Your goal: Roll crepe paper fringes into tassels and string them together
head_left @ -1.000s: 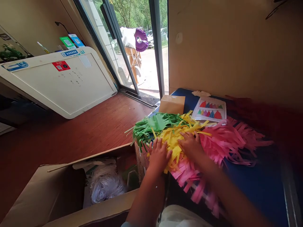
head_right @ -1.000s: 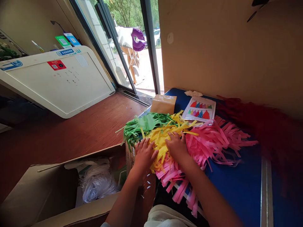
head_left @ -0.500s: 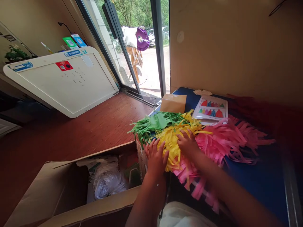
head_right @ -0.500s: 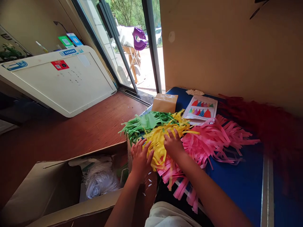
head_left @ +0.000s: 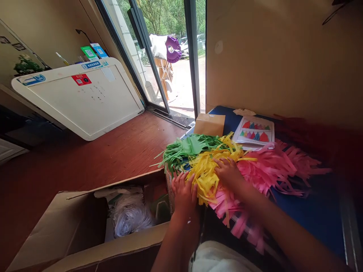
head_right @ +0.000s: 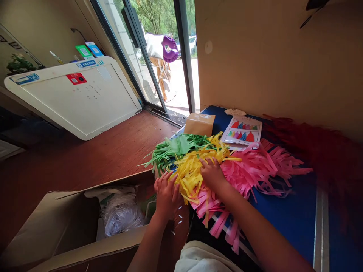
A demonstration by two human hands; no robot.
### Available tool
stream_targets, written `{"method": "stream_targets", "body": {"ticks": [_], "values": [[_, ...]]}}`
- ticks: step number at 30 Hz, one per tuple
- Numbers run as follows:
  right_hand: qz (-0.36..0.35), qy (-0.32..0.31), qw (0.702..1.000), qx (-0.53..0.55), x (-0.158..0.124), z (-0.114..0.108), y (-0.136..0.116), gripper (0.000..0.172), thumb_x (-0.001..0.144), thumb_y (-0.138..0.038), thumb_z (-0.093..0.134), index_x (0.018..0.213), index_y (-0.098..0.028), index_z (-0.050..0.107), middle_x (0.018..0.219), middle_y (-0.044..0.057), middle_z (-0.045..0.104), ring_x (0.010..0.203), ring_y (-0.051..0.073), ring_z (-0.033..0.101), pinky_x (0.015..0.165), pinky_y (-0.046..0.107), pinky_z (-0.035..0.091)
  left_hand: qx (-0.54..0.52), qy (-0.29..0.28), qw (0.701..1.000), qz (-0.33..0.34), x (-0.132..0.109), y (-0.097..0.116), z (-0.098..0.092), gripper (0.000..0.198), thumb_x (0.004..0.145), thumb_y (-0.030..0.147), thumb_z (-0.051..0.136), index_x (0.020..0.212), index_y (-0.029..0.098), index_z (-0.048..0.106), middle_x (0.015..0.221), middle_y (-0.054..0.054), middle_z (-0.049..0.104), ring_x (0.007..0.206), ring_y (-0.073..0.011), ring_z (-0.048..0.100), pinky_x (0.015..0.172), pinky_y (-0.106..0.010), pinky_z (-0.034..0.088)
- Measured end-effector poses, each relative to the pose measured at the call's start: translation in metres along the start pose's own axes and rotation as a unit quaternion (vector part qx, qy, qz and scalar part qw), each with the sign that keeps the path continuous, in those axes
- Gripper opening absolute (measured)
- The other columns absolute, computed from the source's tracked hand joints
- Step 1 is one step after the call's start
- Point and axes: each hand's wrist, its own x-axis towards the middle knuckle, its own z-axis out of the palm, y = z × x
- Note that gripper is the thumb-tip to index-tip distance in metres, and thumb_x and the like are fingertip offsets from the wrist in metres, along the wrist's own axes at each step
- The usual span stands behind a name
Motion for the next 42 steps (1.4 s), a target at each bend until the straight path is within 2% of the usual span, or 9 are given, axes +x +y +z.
{"method": "stream_targets", "body": {"ticks": [10, 13, 21, 29, 34, 42], "values": [[-0.006, -0.031, 0.999, 0.013, 0.004, -0.008, -0.007, 0.024, 0.081, -0.010, 0.045, 0.086, -0.013, 0.069, 0.115, 0.011, 0.056, 0.118, 0.029, 0.038, 0.098, 0.045, 0.028, -0.024, -0.015, 1.000, -0.007, -0.010, -0.001, 0.002, 0.035, 0.084, 0.011, 0.038, 0.111, 0.021, 0.057, 0.119, -0.009, 0.056, 0.117, -0.0226, 0.043, 0.103, -0.045, 0.017], [-0.012, -0.038, 0.999, 0.006, 0.006, -0.012, -0.010, 0.027, 0.084, -0.010, 0.042, 0.089, -0.012, 0.068, 0.115, 0.012, 0.056, 0.119, 0.029, 0.038, 0.099, 0.045, 0.028, -0.029, -0.024, 0.999, 0.001, -0.013, -0.001, 0.002, 0.035, 0.084, 0.013, 0.039, 0.113, 0.021, 0.056, 0.121, -0.009, 0.055, 0.118, -0.0229, 0.042, 0.103, -0.045, 0.017], [-0.052, -0.073, 0.996, -0.015, 0.021, -0.026, -0.011, 0.033, 0.086, -0.012, 0.036, 0.100, -0.013, 0.066, 0.121, 0.013, 0.051, 0.120, 0.029, 0.036, 0.100, 0.049, 0.028, -0.003, -0.006, 1.000, 0.014, -0.014, -0.008, 0.002, 0.030, 0.089, 0.023, 0.039, 0.112, 0.020, 0.058, 0.118, -0.011, 0.057, 0.116, -0.0252, 0.044, 0.103, -0.048, 0.018], [-0.093, -0.108, 0.990, -0.013, 0.029, -0.030, -0.012, 0.031, 0.085, -0.011, 0.039, 0.099, -0.011, 0.066, 0.118, 0.015, 0.051, 0.117, 0.030, 0.038, 0.098, 0.052, 0.028, 0.014, -0.014, 1.000, 0.006, -0.018, -0.006, -0.004, 0.030, 0.088, 0.018, 0.039, 0.111, 0.021, 0.058, 0.119, -0.010, 0.057, 0.116, -0.0257, 0.044, 0.102, -0.050, 0.020], [-0.095, -0.111, 0.989, -0.001, 0.029, -0.031, -0.005, 0.029, 0.082, -0.009, 0.041, 0.096, -0.011, 0.066, 0.119, 0.015, 0.050, 0.116, 0.029, 0.037, 0.097, 0.051, 0.027, 0.004, -0.015, 1.000, 0.008, -0.023, 0.000, -0.010, 0.028, 0.088, 0.019, 0.041, 0.111, 0.020, 0.057, 0.119, -0.011, 0.056, 0.117, -0.0253, 0.043, 0.102, -0.049, 0.019], [-0.041, -0.065, 0.996, 0.055, 0.028, -0.047, 0.024, 0.025, 0.073, -0.011, 0.047, 0.091, -0.009, 0.065, 0.123, 0.014, 0.049, 0.113, 0.027, 0.037, 0.091, 0.043, 0.029, -0.036, -0.045, 0.998, 0.039, -0.025, 0.019, -0.015, 0.028, 0.086, 0.020, 0.044, 0.112, 0.021, 0.056, 0.118, -0.009, 0.056, 0.117, -0.0242, 0.043, 0.103, -0.046, 0.021]]}}
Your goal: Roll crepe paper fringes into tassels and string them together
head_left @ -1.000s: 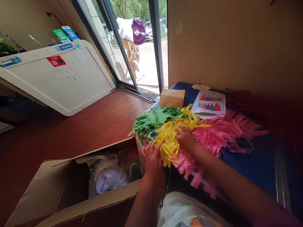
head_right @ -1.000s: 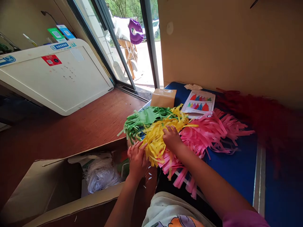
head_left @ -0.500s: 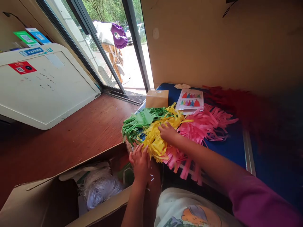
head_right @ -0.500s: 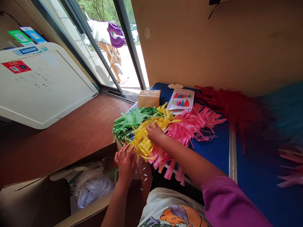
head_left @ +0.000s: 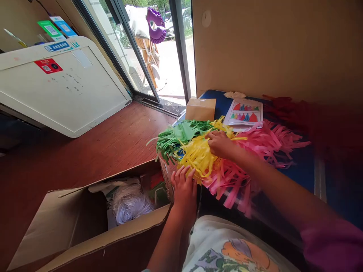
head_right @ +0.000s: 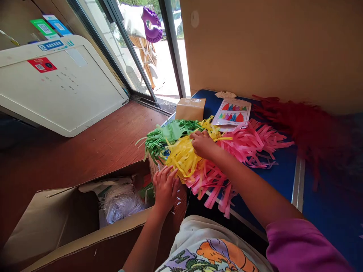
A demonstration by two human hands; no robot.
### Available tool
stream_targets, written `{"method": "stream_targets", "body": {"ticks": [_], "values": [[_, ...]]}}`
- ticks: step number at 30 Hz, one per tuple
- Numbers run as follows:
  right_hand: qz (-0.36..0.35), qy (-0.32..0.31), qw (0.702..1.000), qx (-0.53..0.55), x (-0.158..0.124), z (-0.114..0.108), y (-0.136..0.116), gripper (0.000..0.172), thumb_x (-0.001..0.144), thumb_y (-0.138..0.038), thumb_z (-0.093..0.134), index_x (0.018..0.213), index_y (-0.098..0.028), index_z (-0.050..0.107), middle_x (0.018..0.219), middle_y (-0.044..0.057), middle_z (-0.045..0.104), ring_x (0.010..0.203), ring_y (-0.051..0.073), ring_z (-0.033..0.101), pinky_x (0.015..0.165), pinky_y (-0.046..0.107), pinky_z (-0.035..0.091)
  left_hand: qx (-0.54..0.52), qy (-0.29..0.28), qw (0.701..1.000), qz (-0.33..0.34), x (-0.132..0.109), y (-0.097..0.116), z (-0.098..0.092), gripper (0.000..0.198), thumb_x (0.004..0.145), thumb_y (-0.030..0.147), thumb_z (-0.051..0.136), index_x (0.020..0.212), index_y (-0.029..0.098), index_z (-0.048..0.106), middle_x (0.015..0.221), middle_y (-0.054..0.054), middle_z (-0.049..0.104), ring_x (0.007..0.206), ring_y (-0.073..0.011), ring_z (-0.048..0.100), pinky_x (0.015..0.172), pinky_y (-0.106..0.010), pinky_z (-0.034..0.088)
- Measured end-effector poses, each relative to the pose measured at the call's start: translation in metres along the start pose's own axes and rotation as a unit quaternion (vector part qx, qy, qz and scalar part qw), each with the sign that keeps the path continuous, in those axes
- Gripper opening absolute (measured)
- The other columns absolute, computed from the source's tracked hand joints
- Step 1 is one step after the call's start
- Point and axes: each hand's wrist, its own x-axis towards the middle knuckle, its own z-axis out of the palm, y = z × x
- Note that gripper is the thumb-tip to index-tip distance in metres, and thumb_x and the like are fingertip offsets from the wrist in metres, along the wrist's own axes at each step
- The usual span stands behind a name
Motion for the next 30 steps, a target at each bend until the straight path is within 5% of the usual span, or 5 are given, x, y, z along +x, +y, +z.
{"method": "stream_targets", "body": {"ticks": [9, 15, 22, 25, 30], "values": [[0.055, 0.102, 0.982, 0.147, -0.002, -0.043, 0.026, 0.011, 0.068, -0.014, 0.050, 0.070, -0.012, 0.061, 0.116, 0.010, 0.053, 0.107, 0.025, 0.043, 0.093, 0.042, 0.030, -0.068, 0.003, 0.994, 0.082, 0.003, 0.031, -0.005, 0.026, 0.084, 0.024, 0.047, 0.108, 0.022, 0.058, 0.112, -0.006, 0.063, 0.107, -0.0215, 0.052, 0.096, -0.040, 0.034], [0.113, 0.160, 0.933, 0.303, -0.005, -0.081, 0.039, 0.010, 0.069, -0.019, 0.052, 0.065, -0.014, 0.059, 0.111, 0.007, 0.055, 0.099, 0.018, 0.051, 0.089, 0.033, 0.040, -0.221, -0.103, 0.949, 0.199, 0.025, 0.066, -0.001, 0.037, 0.087, 0.027, 0.040, 0.119, 0.016, 0.053, 0.115, -0.010, 0.063, 0.108, -0.0203, 0.057, 0.092, -0.034, 0.045], [0.148, 0.095, 0.903, 0.392, -0.016, -0.085, 0.040, 0.023, 0.074, -0.032, 0.050, 0.073, -0.013, 0.062, 0.098, 0.007, 0.063, 0.068, 0.012, 0.057, 0.058, 0.022, 0.045, -0.494, -0.132, 0.858, -0.049, 0.086, 0.077, 0.010, 0.043, 0.088, 0.032, 0.044, 0.127, 0.015, 0.046, 0.127, -0.013, 0.053, 0.117, -0.0219, 0.050, 0.099, -0.039, 0.042], [0.161, 0.124, 0.914, 0.352, -0.025, -0.068, 0.042, 0.026, 0.073, -0.036, 0.051, 0.080, -0.014, 0.062, 0.090, 0.007, 0.063, 0.075, 0.016, 0.058, 0.066, 0.026, 0.046, -0.561, -0.114, 0.802, -0.168, 0.096, 0.074, 0.012, 0.037, 0.086, 0.029, 0.048, 0.119, 0.013, 0.053, 0.123, -0.013, 0.056, 0.113, -0.0227, 0.053, 0.096, -0.038, 0.044], [0.116, 0.196, 0.957, 0.181, -0.033, -0.028, 0.025, 0.044, 0.066, -0.024, 0.062, 0.108, -0.015, 0.060, 0.115, 0.011, 0.055, 0.109, 0.027, 0.046, 0.093, 0.040, 0.031, -0.549, -0.120, 0.782, -0.269, 0.079, 0.066, 0.016, 0.032, 0.084, 0.022, 0.048, 0.112, 0.011, 0.057, 0.120, -0.013, 0.058, 0.112, -0.0222, 0.054, 0.098, -0.039, 0.042]]}}
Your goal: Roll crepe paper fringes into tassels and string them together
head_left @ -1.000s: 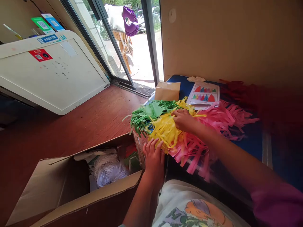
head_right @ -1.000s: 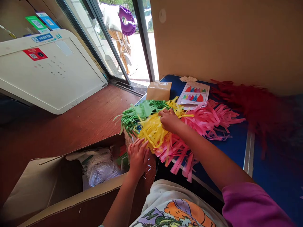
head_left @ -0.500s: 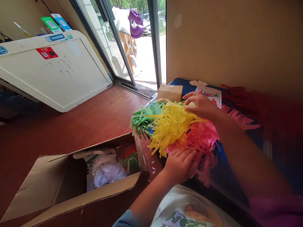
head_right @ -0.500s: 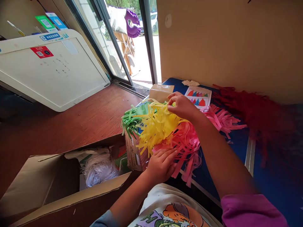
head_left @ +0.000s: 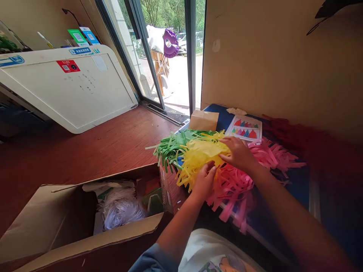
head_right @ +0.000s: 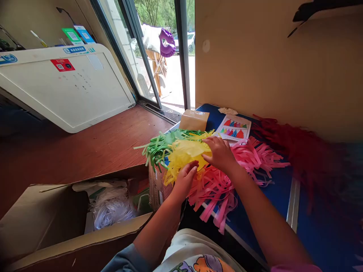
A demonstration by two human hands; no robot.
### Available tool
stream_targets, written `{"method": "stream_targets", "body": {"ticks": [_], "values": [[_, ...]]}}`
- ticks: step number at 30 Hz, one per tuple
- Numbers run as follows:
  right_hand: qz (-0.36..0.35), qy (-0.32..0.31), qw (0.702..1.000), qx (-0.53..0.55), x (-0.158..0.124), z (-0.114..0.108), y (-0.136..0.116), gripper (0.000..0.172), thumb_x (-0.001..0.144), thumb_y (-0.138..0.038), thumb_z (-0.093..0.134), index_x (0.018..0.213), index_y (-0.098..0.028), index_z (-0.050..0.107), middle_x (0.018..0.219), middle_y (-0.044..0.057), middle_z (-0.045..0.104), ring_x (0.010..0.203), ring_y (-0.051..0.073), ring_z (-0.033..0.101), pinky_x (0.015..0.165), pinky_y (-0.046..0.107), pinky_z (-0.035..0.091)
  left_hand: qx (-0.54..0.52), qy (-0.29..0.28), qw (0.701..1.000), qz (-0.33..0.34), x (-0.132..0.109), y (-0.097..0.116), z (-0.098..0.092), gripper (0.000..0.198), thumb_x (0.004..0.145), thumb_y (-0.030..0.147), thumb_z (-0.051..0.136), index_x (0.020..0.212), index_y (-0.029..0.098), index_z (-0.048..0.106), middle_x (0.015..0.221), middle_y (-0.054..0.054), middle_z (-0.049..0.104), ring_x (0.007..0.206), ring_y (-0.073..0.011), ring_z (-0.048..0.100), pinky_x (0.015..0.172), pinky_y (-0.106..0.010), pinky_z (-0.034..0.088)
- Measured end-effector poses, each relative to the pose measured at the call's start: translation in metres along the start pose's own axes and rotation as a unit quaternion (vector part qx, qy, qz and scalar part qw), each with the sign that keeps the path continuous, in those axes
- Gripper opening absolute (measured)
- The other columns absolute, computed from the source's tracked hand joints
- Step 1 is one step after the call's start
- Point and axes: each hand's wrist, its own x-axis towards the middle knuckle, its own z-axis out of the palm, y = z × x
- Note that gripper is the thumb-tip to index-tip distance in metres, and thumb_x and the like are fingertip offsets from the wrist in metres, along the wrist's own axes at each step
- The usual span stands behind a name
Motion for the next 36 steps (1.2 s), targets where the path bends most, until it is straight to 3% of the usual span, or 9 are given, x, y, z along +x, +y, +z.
{"method": "stream_targets", "body": {"ticks": [4, 10, 15, 20, 23, 27, 29, 32, 36], "values": [[-0.103, 0.056, 0.982, -0.148, -0.001, 0.022, -0.012, 0.016, 0.080, -0.018, 0.053, 0.091, -0.020, 0.065, 0.104, 0.004, 0.062, 0.104, 0.020, 0.048, 0.090, 0.036, 0.026, 0.015, -0.001, 1.000, -0.002, -0.009, -0.012, -0.003, 0.030, 0.084, 0.021, 0.047, 0.111, 0.012, 0.058, 0.119, -0.012, 0.059, 0.112, -0.0211, 0.054, 0.101, -0.039, 0.040], [-0.108, 0.039, 0.978, -0.175, 0.015, 0.011, -0.022, 0.015, 0.080, -0.016, 0.051, 0.072, -0.015, 0.063, 0.082, 0.005, 0.065, 0.087, 0.019, 0.052, 0.077, 0.032, 0.026, 0.008, 0.004, 1.000, -0.017, -0.008, -0.013, -0.003, 0.031, 0.084, 0.020, 0.047, 0.112, 0.011, 0.057, 0.120, -0.013, 0.059, 0.113, -0.0211, 0.053, 0.102, -0.040, 0.038], [-0.089, -0.015, 0.973, -0.214, 0.019, -0.009, -0.028, 0.005, 0.072, -0.016, 0.061, 0.069, -0.013, 0.060, 0.073, 0.008, 0.060, 0.077, 0.020, 0.052, 0.066, 0.030, 0.025, -0.032, -0.010, 0.999, -0.004, -0.001, -0.008, -0.001, 0.034, 0.083, 0.021, 0.046, 0.115, 0.012, 0.055, 0.125, -0.012, 0.056, 0.116, -0.0213, 0.051, 0.101, -0.039, 0.038], [-0.052, -0.114, 0.966, -0.224, 0.025, -0.015, -0.033, 0.021, 0.071, -0.031, 0.067, 0.075, -0.012, 0.061, 0.077, 0.009, 0.060, 0.069, 0.019, 0.052, 0.054, 0.027, 0.019, 0.022, -0.056, 0.994, 0.091, -0.001, 0.001, -0.002, 0.030, 0.083, 0.021, 0.042, 0.106, 0.015, 0.060, 0.115, -0.010, 0.062, 0.108, -0.0190, 0.055, 0.097, -0.036, 0.041], [-0.033, -0.171, 0.963, -0.205, 0.034, -0.013, -0.030, 0.029, 0.071, -0.042, 0.067, 0.071, -0.013, 0.060, 0.072, 0.007, 0.058, 0.065, 0.017, 0.050, 0.051, 0.025, 0.016, 0.168, -0.017, 0.964, 0.205, -0.004, 0.004, -0.003, 0.028, 0.082, 0.018, 0.040, 0.099, 0.016, 0.062, 0.104, -0.009, 0.065, 0.100, -0.0196, 0.057, 0.091, -0.037, 0.043], [-0.035, -0.244, 0.958, -0.149, 0.050, -0.011, -0.026, 0.037, 0.072, -0.048, 0.063, 0.060, -0.014, 0.054, 0.057, 0.000, 0.049, 0.057, 0.011, 0.041, 0.049, 0.024, 0.017, 0.354, 0.025, 0.885, 0.302, -0.007, 0.005, -0.001, 0.027, 0.083, 0.021, 0.041, 0.101, 0.015, 0.060, 0.099, -0.012, 0.065, 0.094, -0.0245, 0.058, 0.086, -0.041, 0.043], [-0.033, -0.280, 0.952, -0.117, 0.057, -0.014, -0.027, 0.041, 0.075, -0.048, 0.059, 0.055, -0.014, 0.049, 0.051, -0.003, 0.042, 0.051, 0.008, 0.035, 0.048, 0.023, 0.018, 0.380, 0.024, 0.883, 0.273, -0.009, 0.004, 0.000, 0.030, 0.085, 0.023, 0.040, 0.108, 0.015, 0.057, 0.093, -0.011, 0.066, 0.087, -0.0236, 0.060, 0.081, -0.039, 0.045], [-0.026, -0.318, 0.945, -0.075, 0.061, -0.020, -0.031, 0.040, 0.083, -0.040, 0.048, 0.054, -0.014, 0.049, 0.048, -0.004, 0.039, 0.045, 0.006, 0.032, 0.046, 0.021, 0.021, 0.358, 0.002, 0.912, 0.201, -0.012, 0.002, 0.000, 0.035, 0.088, 0.029, 0.038, 0.118, 0.017, 0.051, 0.083, -0.007, 0.066, 0.077, -0.0207, 0.061, 0.075, -0.035, 0.046], [-0.023, -0.288, 0.955, -0.064, 0.064, -0.034, -0.037, 0.026, 0.081, -0.024, 0.045, 0.060, -0.013, 0.055, 0.057, -0.001, 0.051, 0.051, 0.007, 0.042, 0.049, 0.020, 0.026, 0.281, -0.001, 0.950, 0.139, -0.011, -0.006, 0.000, 0.043, 0.087, 0.034, 0.041, 0.127, 0.017, 0.042, 0.099, -0.008, 0.063, 0.088, -0.0199, 0.058, 0.083, -0.035, 0.043]]}}
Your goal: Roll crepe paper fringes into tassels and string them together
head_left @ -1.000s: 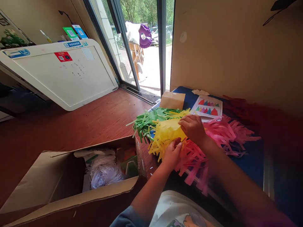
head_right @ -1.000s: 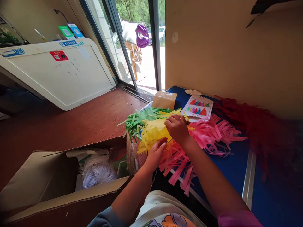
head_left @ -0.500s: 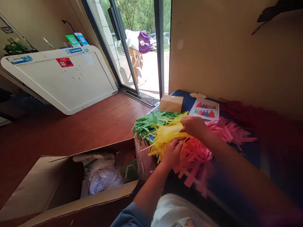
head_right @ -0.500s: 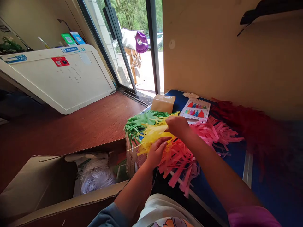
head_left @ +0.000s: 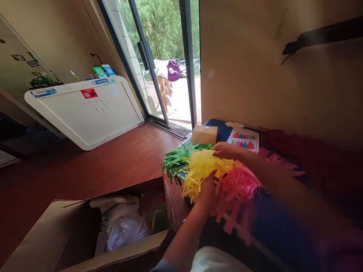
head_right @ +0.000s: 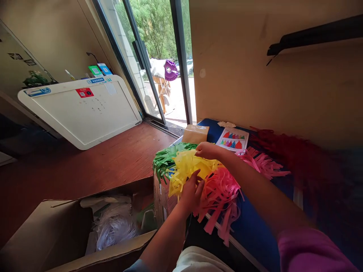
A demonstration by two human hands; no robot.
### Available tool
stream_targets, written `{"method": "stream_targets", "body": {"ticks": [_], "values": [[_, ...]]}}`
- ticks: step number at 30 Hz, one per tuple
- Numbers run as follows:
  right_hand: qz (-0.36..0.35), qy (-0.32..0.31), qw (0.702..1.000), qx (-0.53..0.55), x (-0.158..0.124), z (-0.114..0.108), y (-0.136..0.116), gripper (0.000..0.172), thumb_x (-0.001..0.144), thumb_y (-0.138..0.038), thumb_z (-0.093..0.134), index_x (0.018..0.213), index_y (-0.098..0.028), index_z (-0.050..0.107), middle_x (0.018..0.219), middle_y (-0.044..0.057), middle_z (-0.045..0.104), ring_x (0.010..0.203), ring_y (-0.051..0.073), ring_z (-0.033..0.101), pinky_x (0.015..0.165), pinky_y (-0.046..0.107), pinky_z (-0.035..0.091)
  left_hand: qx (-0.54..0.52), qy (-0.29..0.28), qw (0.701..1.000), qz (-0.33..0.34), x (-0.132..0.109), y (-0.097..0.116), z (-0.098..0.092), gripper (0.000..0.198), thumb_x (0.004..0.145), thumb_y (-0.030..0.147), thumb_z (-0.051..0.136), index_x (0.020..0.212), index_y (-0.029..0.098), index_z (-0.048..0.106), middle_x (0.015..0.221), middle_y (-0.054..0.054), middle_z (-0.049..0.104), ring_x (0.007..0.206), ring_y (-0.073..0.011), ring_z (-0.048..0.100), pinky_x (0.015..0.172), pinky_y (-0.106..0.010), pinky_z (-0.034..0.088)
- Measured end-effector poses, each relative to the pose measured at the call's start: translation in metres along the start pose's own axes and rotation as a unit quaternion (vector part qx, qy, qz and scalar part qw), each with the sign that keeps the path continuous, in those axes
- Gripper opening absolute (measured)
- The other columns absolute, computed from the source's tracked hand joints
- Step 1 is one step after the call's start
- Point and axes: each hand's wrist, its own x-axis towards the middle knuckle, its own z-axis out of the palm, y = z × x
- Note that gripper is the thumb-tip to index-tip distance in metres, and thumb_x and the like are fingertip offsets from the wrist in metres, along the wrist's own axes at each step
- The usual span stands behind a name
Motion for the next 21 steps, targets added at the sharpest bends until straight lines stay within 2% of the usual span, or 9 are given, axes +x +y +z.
{"method": "stream_targets", "body": {"ticks": [3, 6, 9, 11, 13, 15, 16, 18, 21], "values": [[0.018, 0.103, 0.994, -0.026, -0.006, -0.016, -0.001, 0.017, 0.077, -0.018, 0.046, 0.066, -0.012, 0.058, 0.074, 0.004, 0.058, 0.066, 0.010, 0.047, 0.055, 0.022, 0.027, -0.067, 0.002, 0.997, -0.034, 0.005, -0.011, 0.006, 0.050, 0.086, 0.036, 0.045, 0.130, 0.016, 0.037, 0.121, -0.013, 0.053, 0.106, -0.0222, 0.053, 0.091, -0.037, 0.040], [0.045, 0.192, 0.979, -0.048, -0.015, -0.037, -0.001, 0.017, 0.077, -0.020, 0.045, 0.071, -0.013, 0.059, 0.082, 0.006, 0.059, 0.074, 0.012, 0.048, 0.058, 0.023, 0.026, -0.141, 0.002, 0.988, -0.057, 0.011, -0.019, 0.010, 0.048, 0.087, 0.036, 0.044, 0.129, 0.016, 0.037, 0.133, -0.016, 0.043, 0.115, -0.0221, 0.048, 0.095, -0.036, 0.039], [0.072, 0.235, 0.968, -0.055, -0.024, -0.055, -0.005, 0.017, 0.077, -0.023, 0.044, 0.079, -0.015, 0.059, 0.086, 0.004, 0.060, 0.073, 0.012, 0.049, 0.057, 0.024, 0.027, -0.164, 0.014, 0.984, -0.072, 0.010, -0.014, 0.010, 0.044, 0.088, 0.034, 0.041, 0.128, 0.015, 0.038, 0.132, -0.016, 0.044, 0.108, -0.0200, 0.053, 0.090, -0.035, 0.043], [0.083, 0.241, 0.965, -0.060, -0.028, -0.061, -0.009, 0.017, 0.076, -0.023, 0.046, 0.083, -0.017, 0.059, 0.087, 0.003, 0.061, 0.074, 0.013, 0.051, 0.055, 0.024, 0.026, -0.134, 0.006, 0.991, -0.030, 0.007, -0.001, 0.008, 0.038, 0.089, 0.033, 0.040, 0.123, 0.017, 0.043, 0.122, -0.013, 0.054, 0.097, -0.0180, 0.058, 0.084, -0.034, 0.047], [0.083, 0.232, 0.967, -0.070, -0.030, -0.061, -0.013, 0.017, 0.074, -0.021, 0.047, 0.084, -0.017, 0.060, 0.088, 0.004, 0.062, 0.074, 0.014, 0.052, 0.054, 0.024, 0.026, -0.061, -0.019, 0.994, 0.085, 0.006, 0.019, 0.006, 0.031, 0.089, 0.032, 0.040, 0.113, 0.018, 0.052, 0.107, -0.009, 0.062, 0.090, -0.0174, 0.060, 0.081, -0.033, 0.049], [0.075, 0.213, 0.971, -0.080, -0.030, -0.059, -0.016, 0.016, 0.072, -0.019, 0.048, 0.082, -0.017, 0.062, 0.087, 0.005, 0.062, 0.073, 0.016, 0.054, 0.054, 0.024, 0.027, 0.059, -0.029, 0.975, 0.211, 0.013, 0.039, 0.005, 0.027, 0.089, 0.029, 0.040, 0.106, 0.019, 0.058, 0.103, -0.008, 0.065, 0.097, -0.0191, 0.058, 0.087, -0.035, 0.046], [0.071, 0.205, 0.973, -0.084, -0.030, -0.058, -0.016, 0.016, 0.072, -0.018, 0.049, 0.081, -0.016, 0.062, 0.086, 0.006, 0.063, 0.073, 0.016, 0.054, 0.054, 0.024, 0.028, 0.132, -0.019, 0.961, 0.241, 0.021, 0.047, 0.006, 0.028, 0.089, 0.027, 0.040, 0.107, 0.019, 0.058, 0.107, -0.008, 0.064, 0.105, -0.0207, 0.055, 0.092, -0.037, 0.043], [0.066, 0.201, 0.973, -0.089, -0.030, -0.056, -0.016, 0.016, 0.070, -0.018, 0.050, 0.080, -0.016, 0.063, 0.086, 0.007, 0.063, 0.075, 0.018, 0.055, 0.055, 0.024, 0.030, 0.279, 0.013, 0.938, 0.206, 0.039, 0.056, 0.006, 0.033, 0.088, 0.027, 0.041, 0.116, 0.017, 0.054, 0.125, -0.010, 0.055, 0.120, -0.0242, 0.044, 0.100, -0.039, 0.036], [0.075, 0.224, 0.968, -0.089, -0.036, -0.059, -0.016, 0.015, 0.071, -0.019, 0.050, 0.080, -0.015, 0.062, 0.089, 0.008, 0.062, 0.078, 0.019, 0.056, 0.057, 0.024, 0.033, 0.426, 0.023, 0.903, 0.054, 0.059, 0.053, 0.007, 0.050, 0.086, 0.038, 0.044, 0.129, 0.012, 0.043, 0.135, -0.015, 0.044, 0.126, -0.0277, 0.038, 0.101, -0.040, 0.035]]}}
